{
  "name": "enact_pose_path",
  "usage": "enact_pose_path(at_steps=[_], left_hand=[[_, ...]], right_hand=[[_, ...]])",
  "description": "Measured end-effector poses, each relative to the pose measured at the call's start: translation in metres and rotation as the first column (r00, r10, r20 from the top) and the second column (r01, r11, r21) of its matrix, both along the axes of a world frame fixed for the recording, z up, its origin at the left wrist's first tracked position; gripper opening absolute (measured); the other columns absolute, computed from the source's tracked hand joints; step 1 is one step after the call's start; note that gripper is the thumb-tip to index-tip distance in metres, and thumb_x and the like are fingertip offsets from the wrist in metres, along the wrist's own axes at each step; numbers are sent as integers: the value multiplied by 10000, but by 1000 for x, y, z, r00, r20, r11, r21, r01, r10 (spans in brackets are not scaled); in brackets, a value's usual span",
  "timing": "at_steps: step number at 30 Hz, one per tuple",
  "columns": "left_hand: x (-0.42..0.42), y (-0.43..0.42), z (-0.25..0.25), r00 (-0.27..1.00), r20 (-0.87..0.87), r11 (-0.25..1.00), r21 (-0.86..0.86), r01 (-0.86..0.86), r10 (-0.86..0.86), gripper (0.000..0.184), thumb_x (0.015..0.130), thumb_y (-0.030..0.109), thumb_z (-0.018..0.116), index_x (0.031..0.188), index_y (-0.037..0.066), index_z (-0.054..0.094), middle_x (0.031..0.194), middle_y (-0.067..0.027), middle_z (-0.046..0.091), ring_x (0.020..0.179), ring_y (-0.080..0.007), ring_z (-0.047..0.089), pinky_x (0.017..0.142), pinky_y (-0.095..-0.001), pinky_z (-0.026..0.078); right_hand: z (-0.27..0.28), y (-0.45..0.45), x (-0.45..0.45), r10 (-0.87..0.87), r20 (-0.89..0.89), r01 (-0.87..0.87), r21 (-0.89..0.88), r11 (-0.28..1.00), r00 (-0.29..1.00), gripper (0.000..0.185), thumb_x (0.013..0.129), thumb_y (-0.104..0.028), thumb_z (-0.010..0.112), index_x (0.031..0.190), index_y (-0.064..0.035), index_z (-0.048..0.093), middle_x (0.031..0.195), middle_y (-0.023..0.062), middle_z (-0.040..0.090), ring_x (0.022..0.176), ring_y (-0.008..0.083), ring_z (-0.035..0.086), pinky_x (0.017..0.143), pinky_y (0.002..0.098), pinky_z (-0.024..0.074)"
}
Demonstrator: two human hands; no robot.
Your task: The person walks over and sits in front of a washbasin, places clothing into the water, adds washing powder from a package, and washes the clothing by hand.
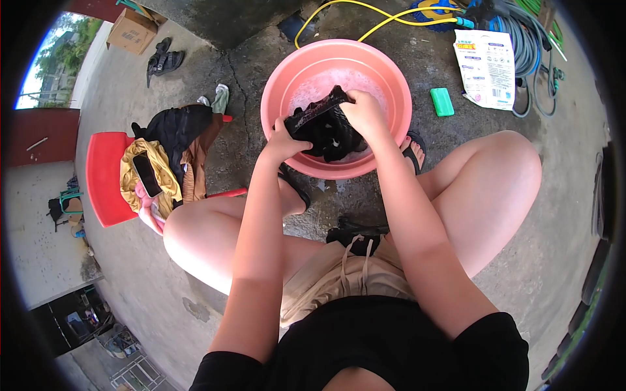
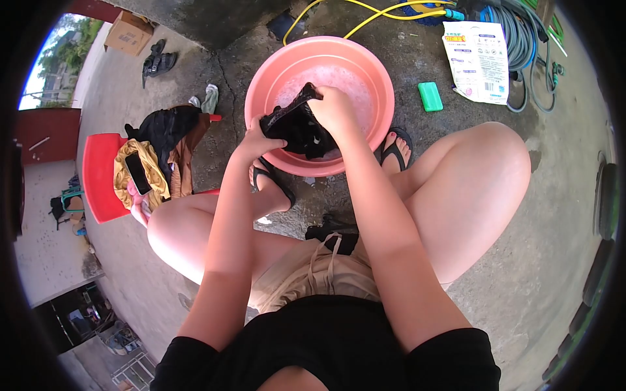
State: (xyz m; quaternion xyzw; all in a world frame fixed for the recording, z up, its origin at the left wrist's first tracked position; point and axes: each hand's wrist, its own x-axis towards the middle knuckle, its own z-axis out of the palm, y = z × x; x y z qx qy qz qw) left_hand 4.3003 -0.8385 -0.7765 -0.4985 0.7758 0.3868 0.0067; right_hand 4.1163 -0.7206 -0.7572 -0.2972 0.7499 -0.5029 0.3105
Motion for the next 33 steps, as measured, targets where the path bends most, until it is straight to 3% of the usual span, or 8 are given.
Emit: enact_pose_path(at_steps=[3, 7, 11, 16, 24, 28, 31, 33], left_hand=[[-7, 11, -3, 995, 74, 982, -178, -58, 72, 606, 709, 279, 749, 1228, 96, 495, 1044, -222, 633, 982, -382, 616, 846, -424, 495], [1, 10, -8, 986, 7, 813, -567, -133, 166, 449, 751, 165, 666, 1176, 184, 524, 1013, -164, 621, 887, -375, 627, 745, -453, 513], [9, 5, -11, 981, 41, 813, -566, -135, 192, 491, 742, 151, 668, 1199, 225, 505, 999, -116, 600, 850, -344, 633, 732, -448, 517], [17, -14, -46, 917, -168, 904, -179, -388, 361, 330, 768, 99, 585, 1096, 140, 594, 952, -135, 633, 821, -275, 636, 720, -373, 490], [4, -58, -20, 529, -512, 736, 454, -503, 677, 299, 836, 95, 407, 1054, -18, 577, 900, -121, 633, 753, -222, 630, 614, -320, 507], [8, -80, 7, 921, -235, 950, 52, -308, 312, 289, 761, 23, 555, 1049, 1, 557, 857, -130, 651, 799, -243, 645, 685, -340, 499], [20, -80, 18, 999, 7, 915, -401, 33, -33, 326, 739, 46, 587, 1060, 84, 546, 900, -175, 655, 901, -319, 646, 749, -404, 482], [22, -78, 30, 979, 150, 908, -374, 187, -140, 298, 757, 66, 560, 1053, 98, 563, 947, -195, 648, 918, -355, 631, 776, -430, 481]], right_hand=[[-1, -4, -3, 31, -131, -32, -10, 999, 991, 257, 713, -113, 606, 927, 20, 659, 871, 227, 654, 856, 337, 655, 768, 384, 501], [8, 3, -13, 16, -186, -6, 56, 998, 982, 233, 713, -100, 615, 912, 12, 657, 877, 227, 652, 871, 343, 648, 785, 383, 498], [-3, 2, -24, -34, -162, 23, -69, 997, 986, 242, 742, -66, 597, 963, 16, 647, 844, 152, 670, 798, 251, 651, 736, 336, 492], [6, 4, -23, 54, 89, -58, 52, 997, 995, 355, 809, -131, 591, 1134, 13, 580, 1072, 150, 644, 995, 223, 614, 875, 323, 446], [-64, 5, -46, 354, -111, -312, 285, 906, 928, 397, 712, -209, 721, 1039, -42, 571, 1009, 175, 644, 1020, 305, 610, 865, 381, 460], [-53, 9, -67, 512, -363, -287, 520, 805, 779, 365, 718, -126, 686, 1054, -74, 556, 1009, 171, 641, 1005, 337, 610, 850, 433, 483], [-34, 16, -81, 492, -490, -43, 676, 736, 719, 336, 751, -79, 636, 1074, -62, 548, 1049, 202, 620, 988, 358, 621, 839, 450, 502], [-34, 21, -95, 440, -597, 49, 627, 777, 671, 318, 777, -70, 606, 1089, -55, 545, 1089, 229, 600, 973, 375, 627, 831, 453, 515]])
